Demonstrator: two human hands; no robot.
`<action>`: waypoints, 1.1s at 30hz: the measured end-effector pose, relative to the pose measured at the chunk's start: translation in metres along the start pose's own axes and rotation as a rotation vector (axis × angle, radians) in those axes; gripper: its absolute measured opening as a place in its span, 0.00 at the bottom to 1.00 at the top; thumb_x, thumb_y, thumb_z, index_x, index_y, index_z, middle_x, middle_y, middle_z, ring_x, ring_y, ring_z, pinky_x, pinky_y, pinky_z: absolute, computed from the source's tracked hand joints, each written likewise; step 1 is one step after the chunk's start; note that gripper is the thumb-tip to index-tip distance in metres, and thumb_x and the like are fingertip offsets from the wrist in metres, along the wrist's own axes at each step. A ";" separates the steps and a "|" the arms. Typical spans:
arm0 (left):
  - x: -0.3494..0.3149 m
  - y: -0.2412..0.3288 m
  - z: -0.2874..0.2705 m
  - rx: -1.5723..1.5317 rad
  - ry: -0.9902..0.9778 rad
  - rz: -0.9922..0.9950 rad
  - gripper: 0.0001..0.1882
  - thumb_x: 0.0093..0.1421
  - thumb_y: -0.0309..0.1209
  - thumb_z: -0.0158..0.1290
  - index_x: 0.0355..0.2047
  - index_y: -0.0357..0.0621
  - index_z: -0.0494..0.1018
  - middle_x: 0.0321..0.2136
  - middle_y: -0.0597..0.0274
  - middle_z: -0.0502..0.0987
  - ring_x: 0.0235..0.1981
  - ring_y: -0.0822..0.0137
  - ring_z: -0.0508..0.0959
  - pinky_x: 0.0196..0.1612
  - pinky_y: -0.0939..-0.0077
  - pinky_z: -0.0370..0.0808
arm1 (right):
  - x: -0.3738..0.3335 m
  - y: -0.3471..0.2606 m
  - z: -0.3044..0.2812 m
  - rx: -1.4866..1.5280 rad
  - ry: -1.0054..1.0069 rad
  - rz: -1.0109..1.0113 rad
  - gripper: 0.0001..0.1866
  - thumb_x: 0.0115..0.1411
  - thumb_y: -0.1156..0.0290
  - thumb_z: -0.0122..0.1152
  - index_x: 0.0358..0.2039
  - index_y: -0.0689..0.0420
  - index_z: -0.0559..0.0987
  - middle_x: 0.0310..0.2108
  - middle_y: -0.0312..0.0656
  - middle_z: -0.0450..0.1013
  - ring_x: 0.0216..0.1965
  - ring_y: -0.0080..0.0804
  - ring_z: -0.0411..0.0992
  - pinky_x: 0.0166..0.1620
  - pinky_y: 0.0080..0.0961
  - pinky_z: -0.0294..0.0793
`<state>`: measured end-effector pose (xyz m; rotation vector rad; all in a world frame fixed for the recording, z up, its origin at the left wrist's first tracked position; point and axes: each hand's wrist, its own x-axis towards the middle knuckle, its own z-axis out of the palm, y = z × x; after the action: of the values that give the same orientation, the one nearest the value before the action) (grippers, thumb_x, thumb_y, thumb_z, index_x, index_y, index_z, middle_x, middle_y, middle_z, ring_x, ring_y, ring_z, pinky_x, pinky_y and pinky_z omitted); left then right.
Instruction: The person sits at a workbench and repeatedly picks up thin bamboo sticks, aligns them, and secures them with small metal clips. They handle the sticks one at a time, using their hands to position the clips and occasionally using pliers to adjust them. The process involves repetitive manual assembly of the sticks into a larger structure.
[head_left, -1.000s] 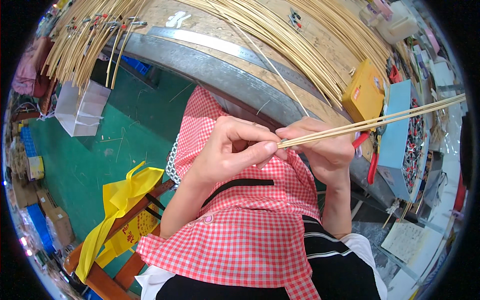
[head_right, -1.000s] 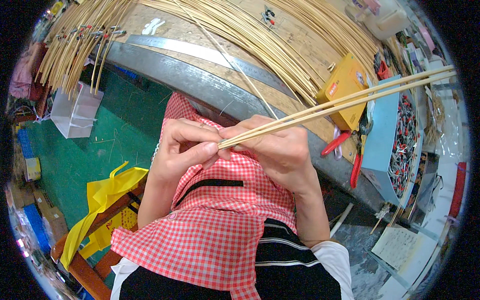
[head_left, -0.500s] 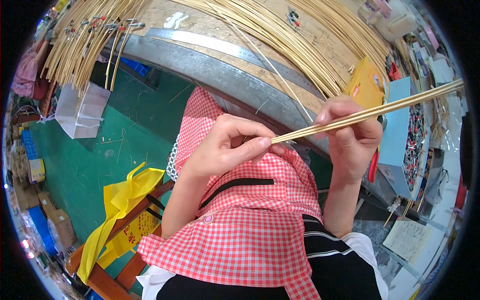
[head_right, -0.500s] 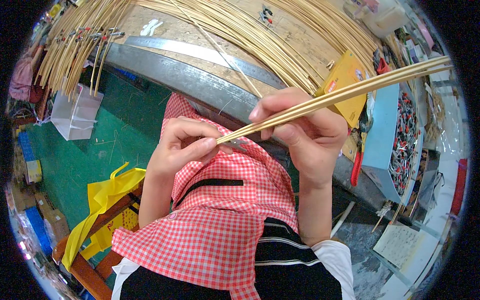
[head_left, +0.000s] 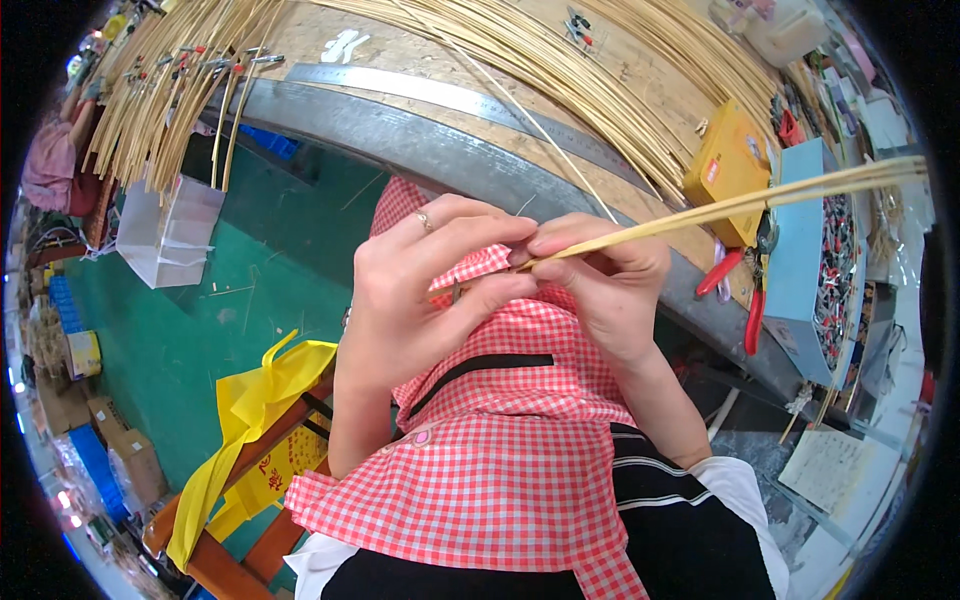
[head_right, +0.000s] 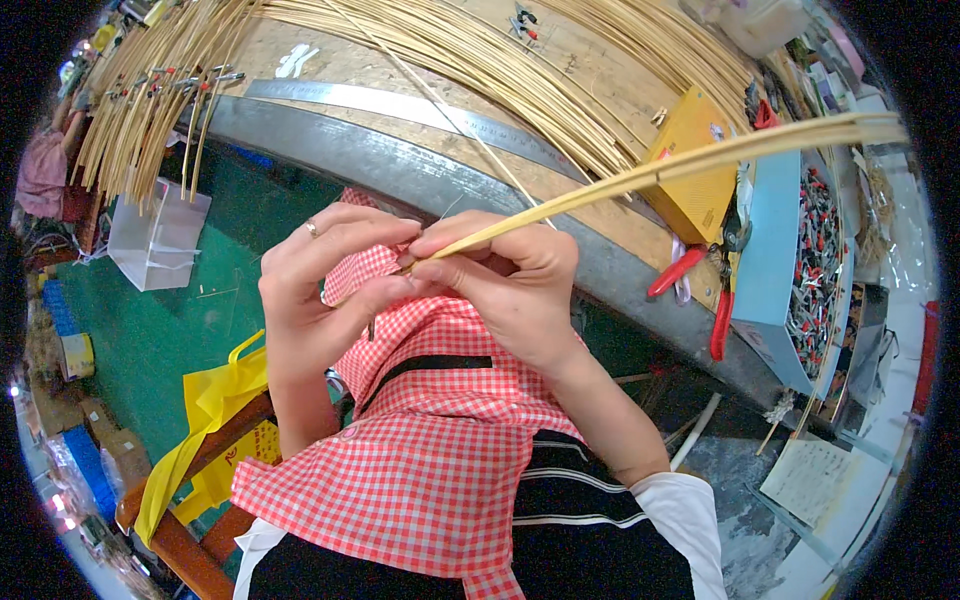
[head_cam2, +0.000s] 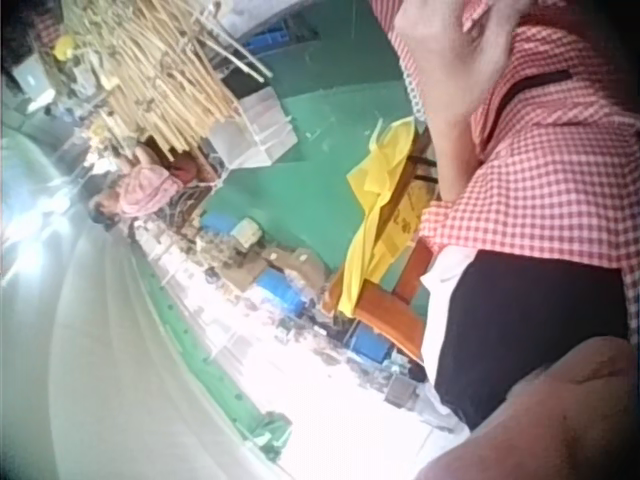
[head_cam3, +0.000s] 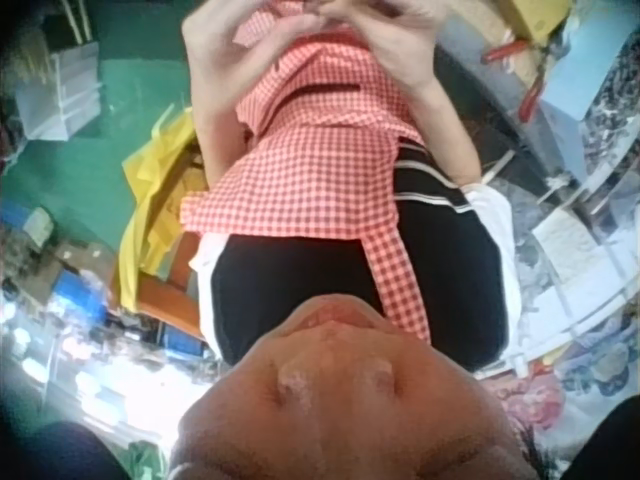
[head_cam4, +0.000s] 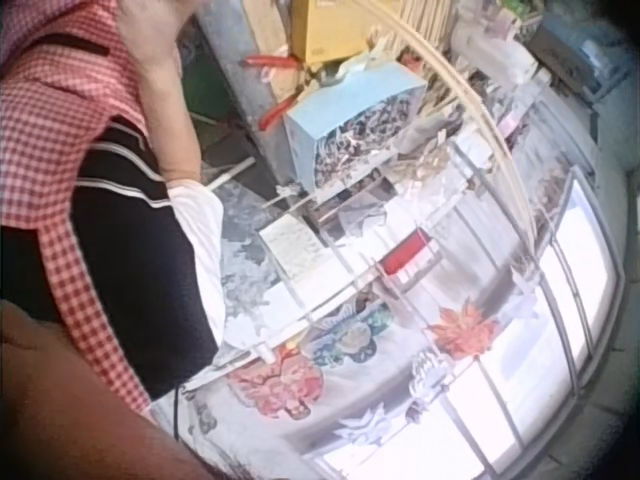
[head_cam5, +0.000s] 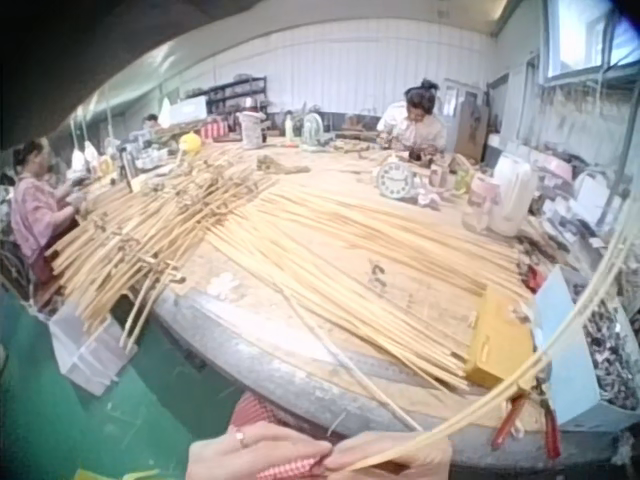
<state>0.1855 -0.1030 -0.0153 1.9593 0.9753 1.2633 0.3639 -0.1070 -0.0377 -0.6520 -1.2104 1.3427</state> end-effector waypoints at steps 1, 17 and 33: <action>-0.001 0.001 0.001 0.045 0.016 -0.009 0.18 0.40 0.23 0.65 0.34 0.36 0.78 0.32 0.54 0.80 0.35 0.62 0.80 0.38 0.74 0.76 | 0.001 0.001 0.001 0.000 0.022 0.004 0.07 0.52 0.89 0.59 0.32 0.70 0.79 0.32 0.49 0.76 0.31 0.32 0.77 0.34 0.21 0.80; -0.008 -0.014 0.002 0.091 -0.045 -0.073 0.09 0.43 0.18 0.62 0.27 0.37 0.79 0.24 0.56 0.80 0.26 0.65 0.81 0.29 0.79 0.75 | 0.008 0.003 -0.006 -0.496 -0.074 -0.256 0.08 0.46 0.85 0.66 0.29 0.65 0.80 0.28 0.46 0.77 0.30 0.31 0.75 0.33 0.23 0.73; -0.002 0.012 0.008 0.141 0.027 0.155 0.17 0.39 0.24 0.65 0.33 0.38 0.79 0.32 0.56 0.80 0.36 0.58 0.80 0.38 0.71 0.76 | -0.009 0.016 0.004 -0.572 -0.260 -0.159 0.10 0.50 0.75 0.63 0.35 0.60 0.78 0.33 0.46 0.76 0.35 0.38 0.77 0.36 0.28 0.75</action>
<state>0.1956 -0.1122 -0.0103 2.1669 0.9651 1.3405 0.3561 -0.1138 -0.0536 -0.7717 -1.8476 0.9642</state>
